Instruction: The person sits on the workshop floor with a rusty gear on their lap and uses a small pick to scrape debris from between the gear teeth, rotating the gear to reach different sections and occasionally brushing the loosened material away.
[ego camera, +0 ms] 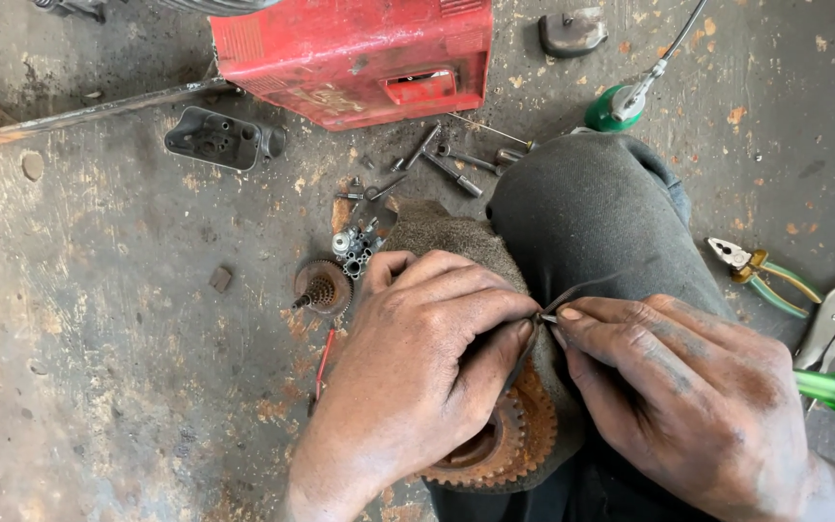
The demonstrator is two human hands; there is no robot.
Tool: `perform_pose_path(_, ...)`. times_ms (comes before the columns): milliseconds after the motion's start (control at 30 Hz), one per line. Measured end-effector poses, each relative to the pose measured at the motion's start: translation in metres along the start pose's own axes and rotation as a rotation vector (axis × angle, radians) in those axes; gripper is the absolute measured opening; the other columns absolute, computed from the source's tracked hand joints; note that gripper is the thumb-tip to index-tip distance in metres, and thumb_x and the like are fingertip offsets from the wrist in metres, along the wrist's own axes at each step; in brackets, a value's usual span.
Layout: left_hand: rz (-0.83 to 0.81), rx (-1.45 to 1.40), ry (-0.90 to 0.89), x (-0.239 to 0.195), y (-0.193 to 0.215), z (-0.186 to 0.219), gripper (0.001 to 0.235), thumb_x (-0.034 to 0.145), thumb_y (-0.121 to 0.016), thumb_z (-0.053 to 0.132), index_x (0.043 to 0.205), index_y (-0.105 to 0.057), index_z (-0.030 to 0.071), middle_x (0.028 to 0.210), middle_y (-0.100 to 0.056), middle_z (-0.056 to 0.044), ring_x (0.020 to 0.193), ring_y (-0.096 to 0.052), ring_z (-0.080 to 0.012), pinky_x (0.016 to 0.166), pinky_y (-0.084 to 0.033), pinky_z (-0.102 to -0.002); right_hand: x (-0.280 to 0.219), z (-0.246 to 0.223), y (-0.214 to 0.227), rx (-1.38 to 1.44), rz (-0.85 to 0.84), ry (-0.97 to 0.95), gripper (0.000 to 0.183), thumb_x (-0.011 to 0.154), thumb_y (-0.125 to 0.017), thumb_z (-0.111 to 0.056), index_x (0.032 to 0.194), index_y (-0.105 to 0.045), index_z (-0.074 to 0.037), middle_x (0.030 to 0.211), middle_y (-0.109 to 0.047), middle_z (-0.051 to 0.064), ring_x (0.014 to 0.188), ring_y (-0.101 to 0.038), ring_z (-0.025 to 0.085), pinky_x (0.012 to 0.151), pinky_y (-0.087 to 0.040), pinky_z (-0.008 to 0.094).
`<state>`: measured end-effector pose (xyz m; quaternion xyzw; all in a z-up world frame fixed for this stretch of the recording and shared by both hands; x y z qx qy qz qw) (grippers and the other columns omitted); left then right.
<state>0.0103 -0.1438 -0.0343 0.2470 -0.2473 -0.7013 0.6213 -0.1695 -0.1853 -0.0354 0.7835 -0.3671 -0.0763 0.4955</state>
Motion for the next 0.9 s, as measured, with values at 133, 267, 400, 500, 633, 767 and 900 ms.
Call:
perform_pose_path(133, 0.008, 0.013, 0.01, -0.0005, -0.0008, 0.0002, 0.013, 0.083, -0.068, 0.017, 0.094, -0.074, 0.016, 0.093, -0.076, 0.006, 0.091, -0.064, -0.0139, 0.091, -0.034, -0.038, -0.0016, 0.0012, 0.0012, -0.014, -0.033, -0.006, 0.018, 0.079, -0.077, -0.002, 0.097, -0.072, -0.001, 0.103, -0.077, 0.009, 0.083, -0.074, 0.021, 0.068, -0.055, 0.031)
perform_pose_path(267, 0.025, 0.017, 0.002, -0.0007, -0.0014, 0.001, 0.012, 0.082, -0.069, 0.016, 0.093, -0.074, 0.016, 0.092, -0.076, 0.006, 0.09, -0.065, -0.014, 0.092, -0.033, -0.038, 0.0009, -0.0004, 0.0034, -0.006, -0.069, -0.012, 0.019, 0.078, -0.076, -0.001, 0.096, -0.072, -0.001, 0.103, -0.077, 0.009, 0.088, -0.075, 0.021, 0.069, -0.056, 0.031)
perform_pose_path(400, 0.043, 0.037, -0.011, -0.0009, -0.0029, 0.0006, 0.012, 0.082, -0.07, 0.015, 0.093, -0.074, 0.017, 0.091, -0.076, 0.006, 0.089, -0.065, -0.013, 0.092, -0.033, -0.039, -0.0002, 0.0014, 0.0031, 0.01, -0.074, -0.022, 0.019, 0.077, -0.076, -0.002, 0.096, -0.072, -0.001, 0.103, -0.077, 0.009, 0.09, -0.076, 0.021, 0.071, -0.058, 0.031)
perform_pose_path(500, 0.037, 0.041, -0.002, -0.001, -0.0029, 0.0005, 0.013, 0.081, -0.07, 0.016, 0.093, -0.075, 0.017, 0.092, -0.076, 0.007, 0.09, -0.066, -0.0127, 0.093, -0.032, -0.039, -0.001, 0.0035, 0.0023, -0.011, -0.084, -0.022, 0.019, 0.078, -0.076, -0.004, 0.097, -0.072, -0.003, 0.104, -0.078, 0.009, 0.088, -0.076, 0.022, 0.07, -0.057, 0.031)
perform_pose_path(633, 0.038, 0.029, 0.012, -0.0015, -0.0028, 0.0007, 0.014, 0.081, -0.07, 0.015, 0.095, -0.075, 0.017, 0.092, -0.076, 0.007, 0.09, -0.066, -0.0127, 0.094, -0.032, -0.04, -0.0016, 0.0065, 0.0009, 0.082, -0.074, -0.051, 0.02, 0.077, -0.075, -0.003, 0.096, -0.071, -0.003, 0.099, -0.078, 0.008, 0.082, -0.076, 0.022, 0.068, -0.057, 0.031)
perform_pose_path(767, 0.039, 0.022, -0.023, -0.0016, -0.0024, 0.0006, 0.014, 0.082, -0.069, 0.013, 0.096, -0.072, 0.015, 0.094, -0.075, 0.005, 0.089, -0.065, -0.0142, 0.093, -0.033, -0.039, 0.0003, 0.0072, 0.0013, 0.133, -0.082, -0.079, 0.018, 0.075, -0.077, -0.004, 0.092, -0.07, -0.003, 0.096, -0.079, 0.007, 0.08, -0.077, 0.021, 0.065, -0.058, 0.031)
perform_pose_path(900, 0.024, 0.028, -0.038, -0.0005, 0.0, 0.0021, 0.009, 0.085, -0.066, 0.011, 0.093, -0.068, 0.013, 0.091, -0.073, 0.003, 0.087, -0.065, -0.016, 0.095, -0.033, -0.039, -0.0002, 0.0079, 0.0, 0.154, -0.058, -0.076, 0.019, 0.074, -0.078, -0.004, 0.091, -0.069, -0.004, 0.096, -0.079, 0.006, 0.083, -0.078, 0.021, 0.067, -0.058, 0.03)
Point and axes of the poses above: each hand's wrist, its own x-axis towards the middle knuckle, its own y-axis out of the back of the hand, z = x × y, the point moved 2 cm from there along x, towards the middle knuckle
